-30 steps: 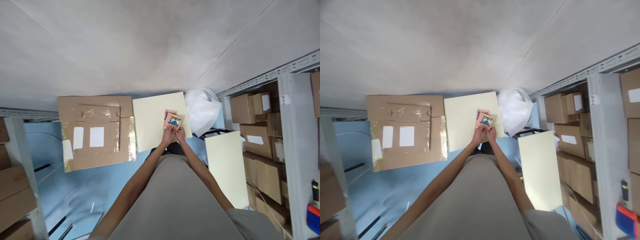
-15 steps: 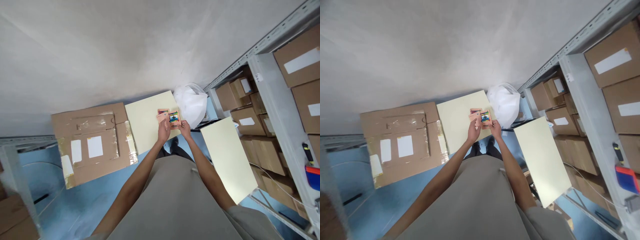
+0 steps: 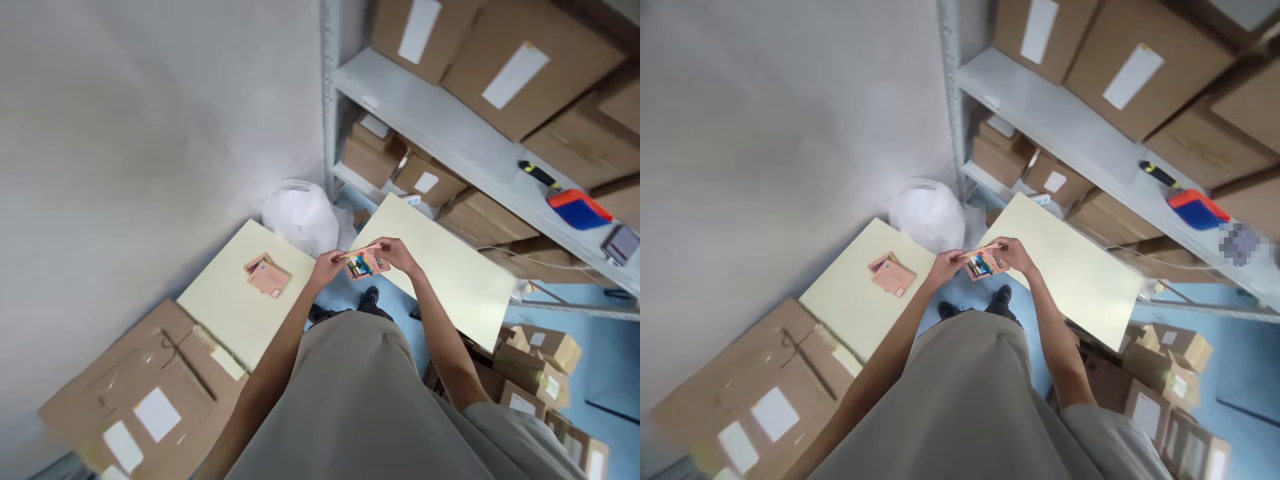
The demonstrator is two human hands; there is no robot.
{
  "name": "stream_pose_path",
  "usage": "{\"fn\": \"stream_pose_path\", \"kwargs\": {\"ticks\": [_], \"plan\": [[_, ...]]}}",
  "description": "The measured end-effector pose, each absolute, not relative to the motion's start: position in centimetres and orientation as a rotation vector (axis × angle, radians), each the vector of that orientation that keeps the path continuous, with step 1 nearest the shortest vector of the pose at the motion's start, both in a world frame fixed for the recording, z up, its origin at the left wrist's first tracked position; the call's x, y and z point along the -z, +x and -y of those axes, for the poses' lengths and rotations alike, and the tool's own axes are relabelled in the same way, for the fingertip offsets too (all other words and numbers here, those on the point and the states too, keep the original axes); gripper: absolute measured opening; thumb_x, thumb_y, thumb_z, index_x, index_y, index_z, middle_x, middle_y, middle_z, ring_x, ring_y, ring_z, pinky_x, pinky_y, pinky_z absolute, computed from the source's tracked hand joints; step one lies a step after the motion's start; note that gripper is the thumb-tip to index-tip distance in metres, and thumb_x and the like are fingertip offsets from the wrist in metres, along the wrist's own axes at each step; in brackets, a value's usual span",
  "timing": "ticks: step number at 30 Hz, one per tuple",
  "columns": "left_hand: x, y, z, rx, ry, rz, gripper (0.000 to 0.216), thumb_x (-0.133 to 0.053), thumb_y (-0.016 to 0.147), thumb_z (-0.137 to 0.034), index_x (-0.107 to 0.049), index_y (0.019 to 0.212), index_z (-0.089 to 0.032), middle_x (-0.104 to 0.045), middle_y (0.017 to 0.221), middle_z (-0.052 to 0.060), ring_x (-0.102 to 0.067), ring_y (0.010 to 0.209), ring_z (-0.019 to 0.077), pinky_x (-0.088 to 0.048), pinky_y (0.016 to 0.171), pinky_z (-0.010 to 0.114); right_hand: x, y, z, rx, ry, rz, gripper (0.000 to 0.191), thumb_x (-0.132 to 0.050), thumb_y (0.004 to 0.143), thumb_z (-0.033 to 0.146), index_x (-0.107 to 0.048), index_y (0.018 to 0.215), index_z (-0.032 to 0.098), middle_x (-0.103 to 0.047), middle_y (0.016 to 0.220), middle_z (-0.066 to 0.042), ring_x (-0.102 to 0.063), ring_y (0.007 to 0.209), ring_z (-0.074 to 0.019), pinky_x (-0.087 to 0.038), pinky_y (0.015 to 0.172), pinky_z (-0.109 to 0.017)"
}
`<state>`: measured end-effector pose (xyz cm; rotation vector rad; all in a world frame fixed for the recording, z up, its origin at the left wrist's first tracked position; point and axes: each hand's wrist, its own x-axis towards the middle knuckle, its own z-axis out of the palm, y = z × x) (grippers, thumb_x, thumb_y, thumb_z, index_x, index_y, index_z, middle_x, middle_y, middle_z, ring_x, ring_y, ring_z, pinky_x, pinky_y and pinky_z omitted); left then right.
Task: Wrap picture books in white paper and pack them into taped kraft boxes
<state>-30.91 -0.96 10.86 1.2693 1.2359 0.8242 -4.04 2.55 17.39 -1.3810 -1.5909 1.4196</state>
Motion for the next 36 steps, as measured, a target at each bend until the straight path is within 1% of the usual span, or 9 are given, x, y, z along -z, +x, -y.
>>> {"fn": "stream_pose_path", "kwargs": {"ticks": [6, 9, 15, 19, 22, 26, 29, 33, 36], "plan": [[-14.2, -18.9, -2.7, -0.717, 1.075, -1.053, 0.062, -0.091, 0.070, -0.074, -0.084, 0.097, -0.019, -0.081, 0.091, 0.008, -0.075, 0.081, 0.0223, -0.063, 0.080, 0.036, -18.5, 8.5, -1.7, -1.262, -1.379, 1.163, 0.059, -0.096, 0.075, 0.058, -0.079, 0.118, 0.022, -0.078, 0.085, 0.000, -0.068, 0.072, -0.0176, -0.055, 0.064, -0.030], [-14.7, -12.8, -3.4, -0.717, 1.014, -1.113, 0.067, -0.092, 0.066, -0.077, -0.083, 0.097, -0.018, -0.080, 0.087, 0.007, -0.073, 0.076, 0.0197, -0.063, 0.080, 0.035, -17.1, 13.6, -0.6, -1.209, -1.352, 0.969, 0.064, -0.097, 0.071, 0.061, -0.076, 0.118, 0.023, -0.081, 0.096, -0.002, -0.072, 0.081, -0.0199, -0.061, 0.073, -0.034], [-14.6, -3.0, -3.6, -0.624, 0.942, -1.114, 0.068, -0.094, 0.065, -0.075, -0.082, 0.099, -0.017, -0.079, 0.085, 0.007, -0.073, 0.076, 0.0181, -0.061, 0.078, 0.033, -14.7, 20.6, 1.3, -0.981, -1.445, 0.718, 0.090, -0.091, 0.077, 0.066, -0.058, 0.150, 0.025, -0.077, 0.094, 0.000, -0.075, 0.082, -0.0219, -0.064, 0.079, -0.038], [-15.0, 1.2, -3.5, -0.618, 1.010, -1.140, 0.063, -0.094, 0.069, -0.070, -0.082, 0.100, -0.018, -0.082, 0.092, 0.008, -0.076, 0.084, 0.0197, -0.062, 0.080, 0.032, -14.3, 22.9, 1.9, -0.695, -1.638, 0.771, 0.052, -0.081, 0.089, 0.057, -0.071, 0.130, 0.027, -0.072, 0.134, -0.013, -0.074, 0.114, -0.0290, -0.064, 0.094, -0.045], [-15.4, 3.2, -3.3, -0.593, 1.094, -1.141, 0.054, -0.092, 0.072, -0.064, -0.084, 0.101, -0.019, -0.084, 0.098, 0.008, -0.078, 0.087, 0.0226, -0.064, 0.079, 0.034, -14.1, 22.3, 2.2, -0.486, -1.850, 0.844, 0.031, -0.071, 0.098, 0.050, -0.080, 0.113, 0.025, -0.069, 0.140, -0.018, -0.063, 0.135, -0.0362, -0.055, 0.114, -0.055], [-15.8, 4.6, -2.7, -0.556, 1.348, -1.159, 0.030, -0.086, 0.084, -0.047, -0.088, 0.103, -0.024, -0.086, 0.100, 0.005, -0.081, 0.088, 0.0265, -0.066, 0.085, 0.040, -14.2, 19.2, 2.3, -0.613, -1.891, 0.830, 0.046, -0.052, 0.108, 0.056, -0.081, 0.121, 0.022, -0.077, 0.126, -0.018, -0.076, 0.110, -0.0328, -0.060, 0.099, -0.046], [-16.1, 4.8, -2.0, -0.535, 1.680, -1.135, 0.012, -0.078, 0.093, -0.033, -0.089, 0.097, -0.029, -0.087, 0.107, 0.005, -0.082, 0.094, 0.0276, -0.065, 0.093, 0.042, -14.6, 17.7, 2.3, -0.705, -1.879, 0.759, 0.045, -0.059, 0.103, 0.062, -0.077, 0.112, 0.022, -0.082, 0.111, -0.015, -0.080, 0.098, -0.0322, -0.059, 0.084, -0.038], [-15.9, 5.0, -1.3, -0.473, 1.954, -1.027, 0.029, -0.073, 0.093, -0.016, -0.088, 0.111, -0.033, -0.084, 0.126, 0.004, -0.080, 0.111, 0.0292, -0.063, 0.104, 0.045, -14.8, 18.3, 2.2, -0.778, -1.877, 0.724, 0.028, -0.064, 0.093, 0.053, -0.061, 0.083, 0.027, -0.074, 0.076, -0.005, -0.069, 0.065, -0.0243, -0.049, 0.065, -0.033], [-15.3, 4.8, -1.7, -0.538, 1.905, -0.988, 0.046, -0.082, 0.088, -0.020, -0.081, 0.133, -0.031, -0.077, 0.145, 0.007, -0.073, 0.132, 0.0332, -0.061, 0.115, 0.052, -15.2, 19.8, 2.5, -0.769, -1.805, 0.713, 0.031, -0.063, 0.088, 0.051, -0.051, 0.072, 0.028, -0.061, 0.063, 0.002, -0.052, 0.057, -0.0177, -0.041, 0.056, -0.031]]}}
